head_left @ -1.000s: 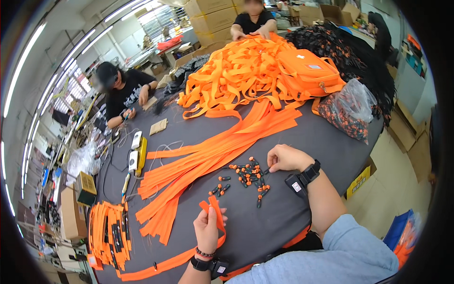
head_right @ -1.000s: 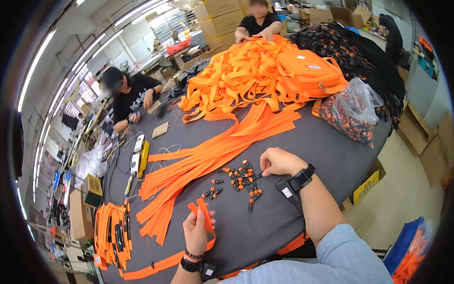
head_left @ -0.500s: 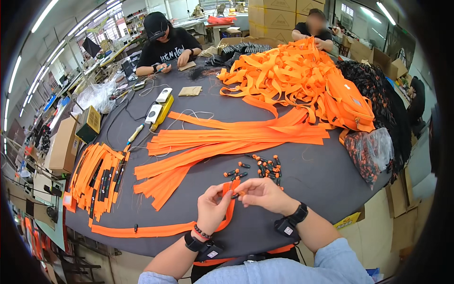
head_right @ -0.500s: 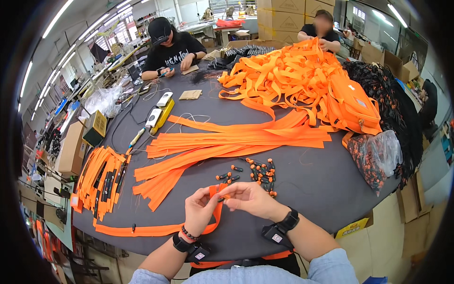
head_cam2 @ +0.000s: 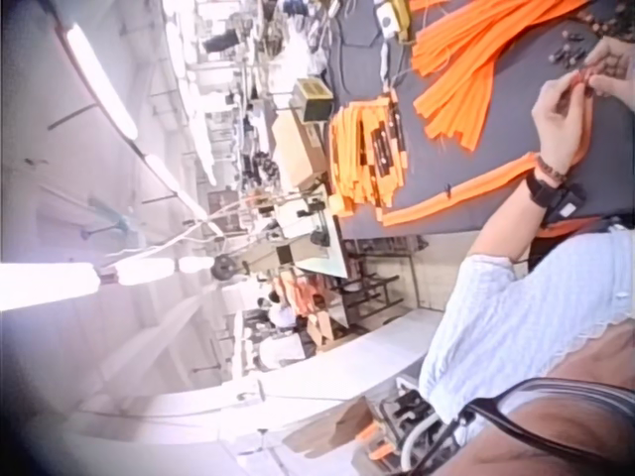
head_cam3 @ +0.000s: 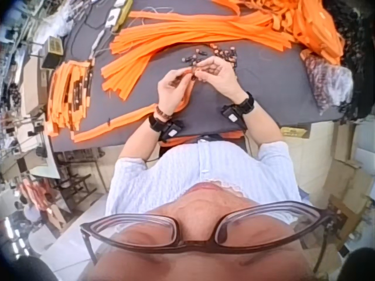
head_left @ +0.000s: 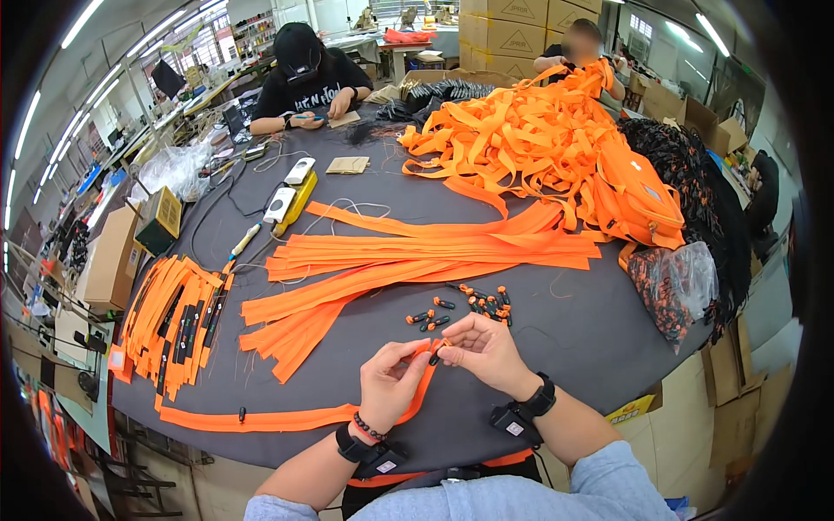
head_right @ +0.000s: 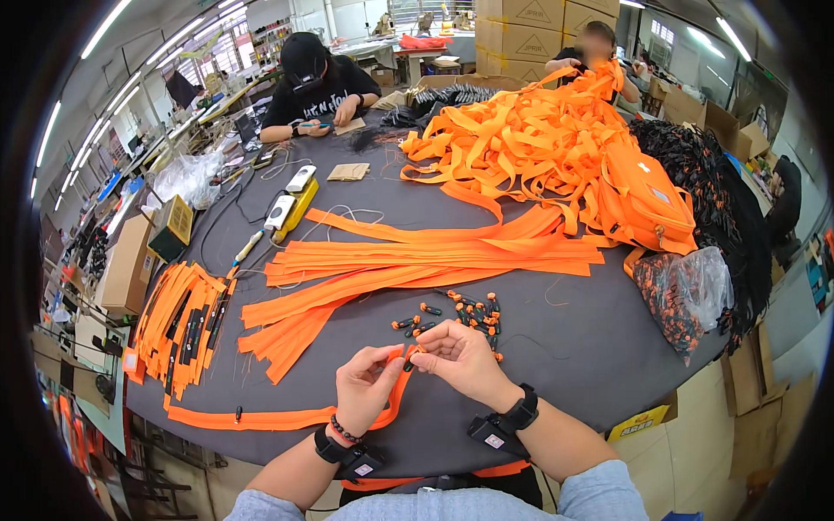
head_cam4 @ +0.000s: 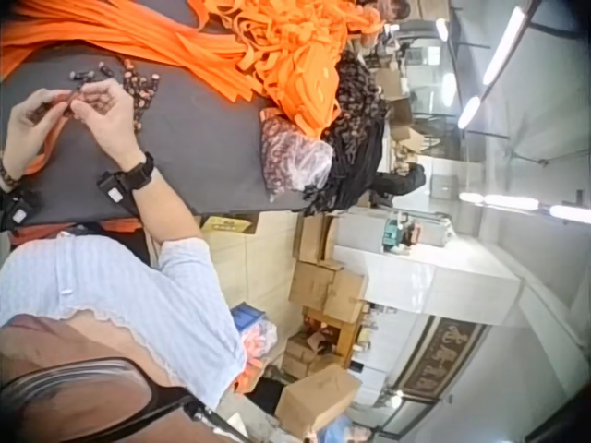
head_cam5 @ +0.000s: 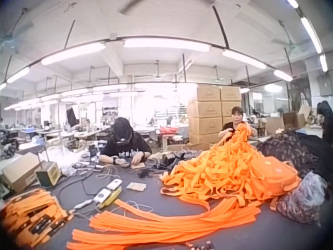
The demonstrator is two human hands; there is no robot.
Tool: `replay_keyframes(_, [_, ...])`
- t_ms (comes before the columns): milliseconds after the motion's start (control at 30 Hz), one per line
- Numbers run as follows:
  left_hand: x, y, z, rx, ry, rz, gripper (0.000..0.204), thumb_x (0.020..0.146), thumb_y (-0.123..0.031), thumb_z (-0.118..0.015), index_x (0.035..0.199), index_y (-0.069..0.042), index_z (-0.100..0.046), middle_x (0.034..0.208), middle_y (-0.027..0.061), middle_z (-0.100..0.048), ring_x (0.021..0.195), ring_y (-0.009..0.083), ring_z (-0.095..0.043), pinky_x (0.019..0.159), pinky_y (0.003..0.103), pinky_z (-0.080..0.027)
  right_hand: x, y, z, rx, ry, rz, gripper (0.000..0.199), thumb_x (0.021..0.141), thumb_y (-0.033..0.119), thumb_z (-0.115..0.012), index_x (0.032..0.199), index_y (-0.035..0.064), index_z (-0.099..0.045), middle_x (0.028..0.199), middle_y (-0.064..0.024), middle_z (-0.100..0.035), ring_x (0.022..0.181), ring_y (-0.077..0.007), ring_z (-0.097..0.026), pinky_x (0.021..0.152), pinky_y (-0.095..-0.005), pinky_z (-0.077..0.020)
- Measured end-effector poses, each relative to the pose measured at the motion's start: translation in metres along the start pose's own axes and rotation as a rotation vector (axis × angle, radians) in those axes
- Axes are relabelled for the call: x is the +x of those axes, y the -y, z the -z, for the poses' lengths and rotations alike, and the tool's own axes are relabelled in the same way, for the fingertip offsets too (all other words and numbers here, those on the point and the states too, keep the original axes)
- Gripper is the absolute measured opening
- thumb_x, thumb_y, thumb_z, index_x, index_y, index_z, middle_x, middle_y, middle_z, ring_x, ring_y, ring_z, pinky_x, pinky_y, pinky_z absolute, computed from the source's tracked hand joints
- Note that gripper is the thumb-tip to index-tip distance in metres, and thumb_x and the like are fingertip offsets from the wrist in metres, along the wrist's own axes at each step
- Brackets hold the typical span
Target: Threading toggles onto orange straps to assemble lanyards or bag components.
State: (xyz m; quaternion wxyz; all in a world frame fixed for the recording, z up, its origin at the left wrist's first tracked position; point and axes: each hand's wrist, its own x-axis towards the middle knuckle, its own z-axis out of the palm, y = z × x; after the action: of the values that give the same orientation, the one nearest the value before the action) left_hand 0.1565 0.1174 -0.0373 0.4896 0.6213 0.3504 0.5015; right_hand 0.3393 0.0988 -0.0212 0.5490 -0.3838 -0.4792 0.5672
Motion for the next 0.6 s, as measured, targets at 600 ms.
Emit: replay_keyframes(600, [0.0, 0.0018, -0.002, 0.113, 0.004, -0.102, 0.018, 0.08, -0.002, -0.07, 0.098, -0.005, -0.072, 0.082, 0.0062, -0.066, 0.068, 0.0103, -0.061, 0.058, 0.021, -0.049, -0.0016, -0.007, -0.0017, -0.244, 0.019, 0.231, 0.018, 0.085, 0.004, -0.068, 0.103, 0.0014, -0.066, 0.091, -0.0044, -0.064, 0.079, -0.0092, -0.061, 0.071, -0.0218, -0.0491])
